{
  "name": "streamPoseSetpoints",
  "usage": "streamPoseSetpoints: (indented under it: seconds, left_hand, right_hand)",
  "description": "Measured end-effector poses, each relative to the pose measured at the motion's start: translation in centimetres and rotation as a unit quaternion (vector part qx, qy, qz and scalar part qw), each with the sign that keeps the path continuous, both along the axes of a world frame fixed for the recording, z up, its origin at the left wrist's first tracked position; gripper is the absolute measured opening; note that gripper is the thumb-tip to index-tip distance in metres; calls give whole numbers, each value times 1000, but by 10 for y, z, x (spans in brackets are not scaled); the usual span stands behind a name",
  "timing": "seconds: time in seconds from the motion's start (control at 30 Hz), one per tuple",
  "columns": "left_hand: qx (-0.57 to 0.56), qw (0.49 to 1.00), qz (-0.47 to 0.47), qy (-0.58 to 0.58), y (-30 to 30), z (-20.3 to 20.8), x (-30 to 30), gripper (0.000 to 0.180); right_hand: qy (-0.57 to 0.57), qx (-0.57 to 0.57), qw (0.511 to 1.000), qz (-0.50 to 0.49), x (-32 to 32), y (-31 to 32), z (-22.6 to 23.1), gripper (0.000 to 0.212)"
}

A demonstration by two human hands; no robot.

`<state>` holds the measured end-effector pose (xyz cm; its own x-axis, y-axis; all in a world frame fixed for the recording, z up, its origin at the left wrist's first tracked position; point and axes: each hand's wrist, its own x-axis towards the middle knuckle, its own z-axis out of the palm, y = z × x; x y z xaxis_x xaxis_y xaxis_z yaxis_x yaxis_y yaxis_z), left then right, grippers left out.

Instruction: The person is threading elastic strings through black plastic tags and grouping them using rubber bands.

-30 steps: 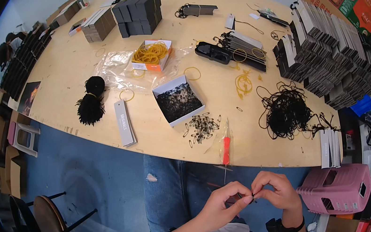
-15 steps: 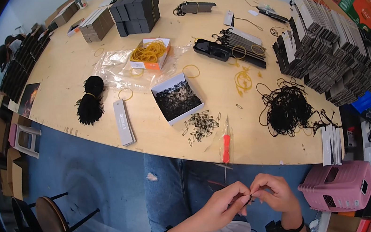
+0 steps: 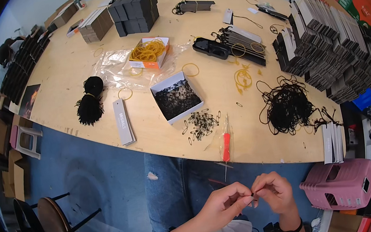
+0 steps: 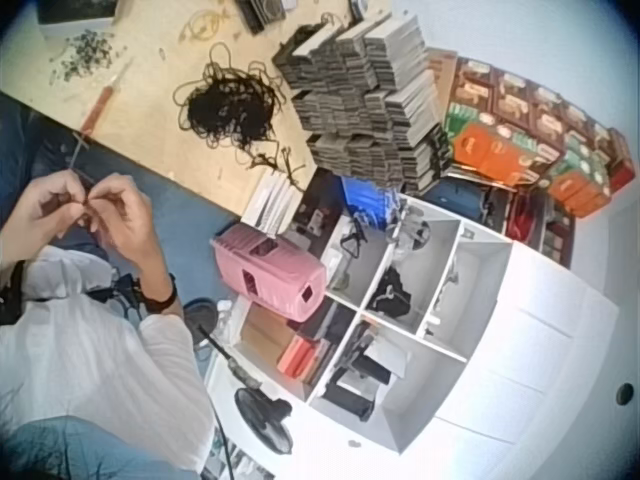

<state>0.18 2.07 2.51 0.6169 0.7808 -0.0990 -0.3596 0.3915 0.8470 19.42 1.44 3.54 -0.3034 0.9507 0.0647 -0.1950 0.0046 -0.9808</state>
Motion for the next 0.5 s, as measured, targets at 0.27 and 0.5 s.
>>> streamPoseSetpoints:
  seconds: [0.27,0.5]
  left_hand:
    - [-9,1000,-1,-4,1,1,0,14]
    - [-30,998,-51,-17,6,-4,-1,15]
  right_hand:
    - [-105,5,994,14,6,6,14,13]
    - [-182,51,978,86,16,16,14,13]
